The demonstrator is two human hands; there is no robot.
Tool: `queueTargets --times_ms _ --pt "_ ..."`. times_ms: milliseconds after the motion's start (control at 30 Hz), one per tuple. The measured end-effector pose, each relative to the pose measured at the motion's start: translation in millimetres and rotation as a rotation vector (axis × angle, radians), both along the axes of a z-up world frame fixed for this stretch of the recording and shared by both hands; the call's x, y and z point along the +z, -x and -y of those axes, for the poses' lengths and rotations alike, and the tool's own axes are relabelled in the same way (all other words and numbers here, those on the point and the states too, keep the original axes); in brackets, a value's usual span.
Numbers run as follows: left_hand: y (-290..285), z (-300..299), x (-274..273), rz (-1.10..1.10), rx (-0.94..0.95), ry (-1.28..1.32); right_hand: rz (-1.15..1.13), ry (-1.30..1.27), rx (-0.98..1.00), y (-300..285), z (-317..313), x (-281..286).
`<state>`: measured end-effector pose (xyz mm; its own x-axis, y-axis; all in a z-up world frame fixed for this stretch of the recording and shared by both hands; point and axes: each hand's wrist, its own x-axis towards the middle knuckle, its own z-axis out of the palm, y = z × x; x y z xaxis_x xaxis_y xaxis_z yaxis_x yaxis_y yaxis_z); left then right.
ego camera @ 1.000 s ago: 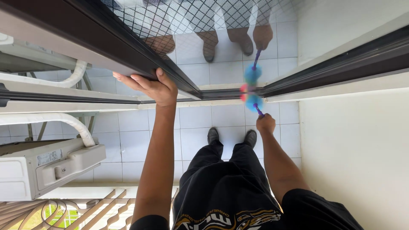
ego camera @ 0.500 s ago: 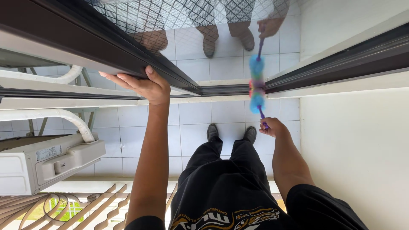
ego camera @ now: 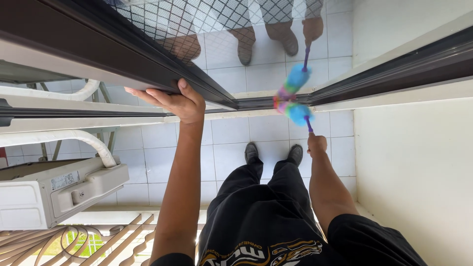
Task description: The person uses a rainbow-colored duster to wipe dust from a sliding glass door and its frame on a balcony. They move the duster along the glass surface and the frame edges, then close the door and continue dusting the interior frame.
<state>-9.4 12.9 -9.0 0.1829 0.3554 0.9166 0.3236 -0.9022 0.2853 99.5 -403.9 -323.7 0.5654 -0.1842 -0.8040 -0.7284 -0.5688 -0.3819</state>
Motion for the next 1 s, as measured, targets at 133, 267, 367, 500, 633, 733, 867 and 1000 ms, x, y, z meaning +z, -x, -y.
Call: queueTargets --times_ms 133,267,367,500,633,733,867,1000 --pt "-2.0 -0.5 -2.7 0.003 -0.029 0.009 -0.079 0.099 0.213 12.7 -18.9 13.8" --pt "1.0 -0.5 -5.1 -0.003 -0.005 -0.004 0.043 0.24 -0.082 7.7 -20.9 18.4" --pt "1.1 -0.5 -7.5 0.004 -0.034 0.014 -0.034 -0.083 0.117 -0.2 7.9 -31.0" --pt "1.6 0.0 -5.7 0.01 -0.053 0.028 0.039 0.219 0.099 0.9 2.7 38.3" --pt "1.5 -1.0 -4.9 0.017 -0.076 0.025 0.024 0.018 0.015 5.6 18.7 28.3" --pt "-2.5 -2.0 -4.0 0.03 -0.072 0.017 0.046 0.036 -0.007 16.0 1.9 27.3" --pt "-3.3 -2.7 2.1 0.04 -0.052 -0.005 -0.064 -0.088 0.111 23.5 -25.8 13.9" --pt "-4.8 2.8 -2.2 0.046 -0.054 0.015 -0.1 -0.066 0.177 49.3 -76.3 8.8"
